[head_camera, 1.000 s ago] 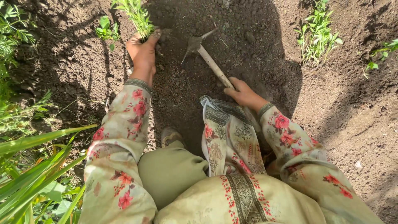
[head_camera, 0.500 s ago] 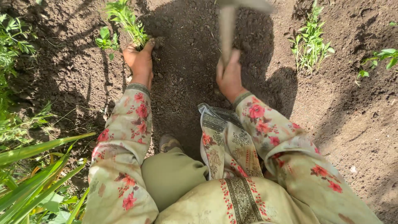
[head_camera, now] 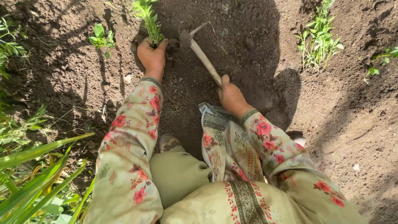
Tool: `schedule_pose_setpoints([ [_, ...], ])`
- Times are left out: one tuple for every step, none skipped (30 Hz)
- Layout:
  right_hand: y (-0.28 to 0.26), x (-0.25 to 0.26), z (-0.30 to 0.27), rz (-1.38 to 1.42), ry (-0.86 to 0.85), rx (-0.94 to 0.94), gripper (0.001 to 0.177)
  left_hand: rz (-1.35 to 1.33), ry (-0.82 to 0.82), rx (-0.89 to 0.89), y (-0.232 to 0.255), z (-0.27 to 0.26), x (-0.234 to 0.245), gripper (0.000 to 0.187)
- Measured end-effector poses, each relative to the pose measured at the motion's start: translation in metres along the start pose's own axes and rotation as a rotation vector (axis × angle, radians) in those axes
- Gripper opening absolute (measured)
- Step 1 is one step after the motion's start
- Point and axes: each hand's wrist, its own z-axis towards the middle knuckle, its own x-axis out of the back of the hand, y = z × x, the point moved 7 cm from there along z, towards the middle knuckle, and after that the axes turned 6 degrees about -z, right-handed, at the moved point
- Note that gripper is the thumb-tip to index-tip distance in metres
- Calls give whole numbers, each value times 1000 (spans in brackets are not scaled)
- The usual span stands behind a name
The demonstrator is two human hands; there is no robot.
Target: The recorder is planting small green seedlings into tilled soil using a small hand pickaxe to dig holes.
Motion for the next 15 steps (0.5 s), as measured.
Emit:
schedule_pose_setpoints([
  [3,-8,-6,69,36,-21,34,100,-38,-19,4,-4,-3,17],
  [3,-14,-11,78,29,-30,34,109,-48,-12,0,-8,-8,17],
  [3,-18,-16,115,42,-32,33,223,-67,-69,0,-12,-14,19],
  [5,-14,-14,142,72,-28,32,323,-80,-140,6,-10,-25,22],
  [7,-15,-11,140,81,-32,32,318,-85,-146,14,-9,-29,22],
  [8,-13,-9,176,114,2,31,404,-104,-57,14,-9,-32,20],
  [8,-12,-6,211,147,36,31,490,-124,33,13,-10,-33,19],
  [9,-8,-10,208,140,30,31,488,-128,41,10,-11,-35,19],
  [7,-1,-14,255,177,61,29,519,-120,19,9,-11,-36,21],
  [3,6,-15,306,215,97,27,557,-106,-7,9,-9,-34,22],
  [-1,20,-25,308,208,98,27,560,-105,-1,11,-12,-32,22],
  [-4,36,-33,331,213,78,27,542,-137,-7,15,-13,-32,23],
  [-8,52,-41,353,218,59,26,523,-170,-13,19,-15,-32,24],
  [3,53,-53,350,227,64,26,519,-165,-22,24,-12,-32,24],
  [15,52,-65,295,204,61,27,522,-176,48,24,-10,-32,23],
])
